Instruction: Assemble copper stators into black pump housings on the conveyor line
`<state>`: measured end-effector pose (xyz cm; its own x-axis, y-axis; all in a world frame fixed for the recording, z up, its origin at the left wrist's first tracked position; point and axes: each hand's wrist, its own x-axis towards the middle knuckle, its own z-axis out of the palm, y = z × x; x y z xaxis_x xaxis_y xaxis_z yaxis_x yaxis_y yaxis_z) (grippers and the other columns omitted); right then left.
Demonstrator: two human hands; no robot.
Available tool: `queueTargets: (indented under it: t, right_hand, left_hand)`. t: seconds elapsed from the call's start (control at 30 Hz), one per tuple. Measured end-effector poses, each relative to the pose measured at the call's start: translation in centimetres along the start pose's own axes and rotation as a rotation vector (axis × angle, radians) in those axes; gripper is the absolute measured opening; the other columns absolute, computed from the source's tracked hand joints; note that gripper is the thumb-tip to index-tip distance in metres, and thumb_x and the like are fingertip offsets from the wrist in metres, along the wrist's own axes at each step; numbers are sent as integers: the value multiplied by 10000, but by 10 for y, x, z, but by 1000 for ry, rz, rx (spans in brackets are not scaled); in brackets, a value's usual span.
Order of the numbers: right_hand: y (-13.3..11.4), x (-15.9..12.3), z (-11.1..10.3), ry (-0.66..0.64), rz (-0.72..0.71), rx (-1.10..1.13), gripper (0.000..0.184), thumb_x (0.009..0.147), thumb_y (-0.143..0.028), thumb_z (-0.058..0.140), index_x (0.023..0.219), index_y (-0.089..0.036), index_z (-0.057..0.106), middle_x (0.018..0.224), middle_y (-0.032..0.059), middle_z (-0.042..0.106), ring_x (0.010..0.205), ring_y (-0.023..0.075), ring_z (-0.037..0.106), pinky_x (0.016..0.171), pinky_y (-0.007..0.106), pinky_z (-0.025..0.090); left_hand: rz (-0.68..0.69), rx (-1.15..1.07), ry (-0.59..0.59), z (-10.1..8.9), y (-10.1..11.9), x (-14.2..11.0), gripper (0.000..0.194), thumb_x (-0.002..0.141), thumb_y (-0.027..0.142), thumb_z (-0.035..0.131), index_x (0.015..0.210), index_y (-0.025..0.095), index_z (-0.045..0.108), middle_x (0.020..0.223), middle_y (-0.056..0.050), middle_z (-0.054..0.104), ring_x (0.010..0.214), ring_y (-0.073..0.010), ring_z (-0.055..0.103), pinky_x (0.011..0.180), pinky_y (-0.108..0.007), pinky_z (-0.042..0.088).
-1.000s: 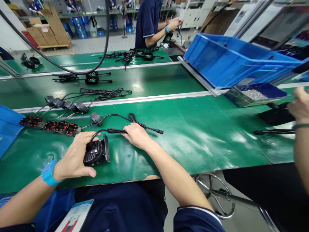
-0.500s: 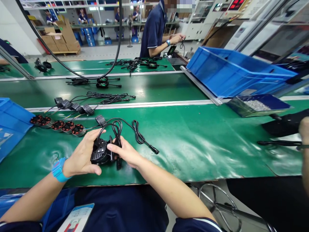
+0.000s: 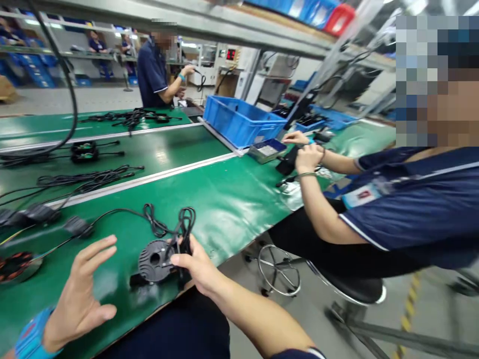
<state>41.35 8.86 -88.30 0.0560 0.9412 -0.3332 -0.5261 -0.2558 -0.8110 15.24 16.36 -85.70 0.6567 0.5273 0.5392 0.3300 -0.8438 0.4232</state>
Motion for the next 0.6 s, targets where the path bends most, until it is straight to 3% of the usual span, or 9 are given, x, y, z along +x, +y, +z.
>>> queueTargets:
  t: [0.1,0.2,0.3,0.4,0.6]
  right_hand:
    - [-25,-20,-55,232,-103,-14,540,584,-422,888,1030,-239,645,984,14,693,872,217,646,722,313,537]
    - [-59,-13,-102,496,-220,8,521,574,-393,890,987,-237,614,943,18,698,834,233,655,648,336,573]
    - [-98,25,-140,669,-282,56,464,615,-389,846,969,-221,597,905,23,702,811,234,664,646,382,613]
    - [-134,81,-169,776,-329,70,375,737,-400,761,1009,-202,596,845,12,698,740,191,662,664,365,619]
    - [-191,170,-195,941,-365,92,379,832,-423,717,1064,-153,586,751,-1,655,697,175,662,655,351,625]
  left_hand:
    - [15,28,-108,26,-10,-13,656,986,622,516,1513,248,403,1482,-145,468,1344,-291,504,1045,-416,529]
    - [58,123,-211,49,-14,-18,594,963,540,616,1462,249,479,1477,-126,499,1329,-279,530,1011,-388,569]
    - [170,229,-314,61,-16,-15,590,942,549,645,1453,281,520,1490,-96,521,1310,-283,561,965,-390,605]
    - [259,304,-341,66,-18,-10,565,948,576,623,1444,314,549,1483,-64,555,1273,-271,597,920,-372,624]
    - [287,358,-315,63,-16,-5,597,936,634,603,1440,316,569,1449,-50,605,1222,-249,633,881,-319,622]
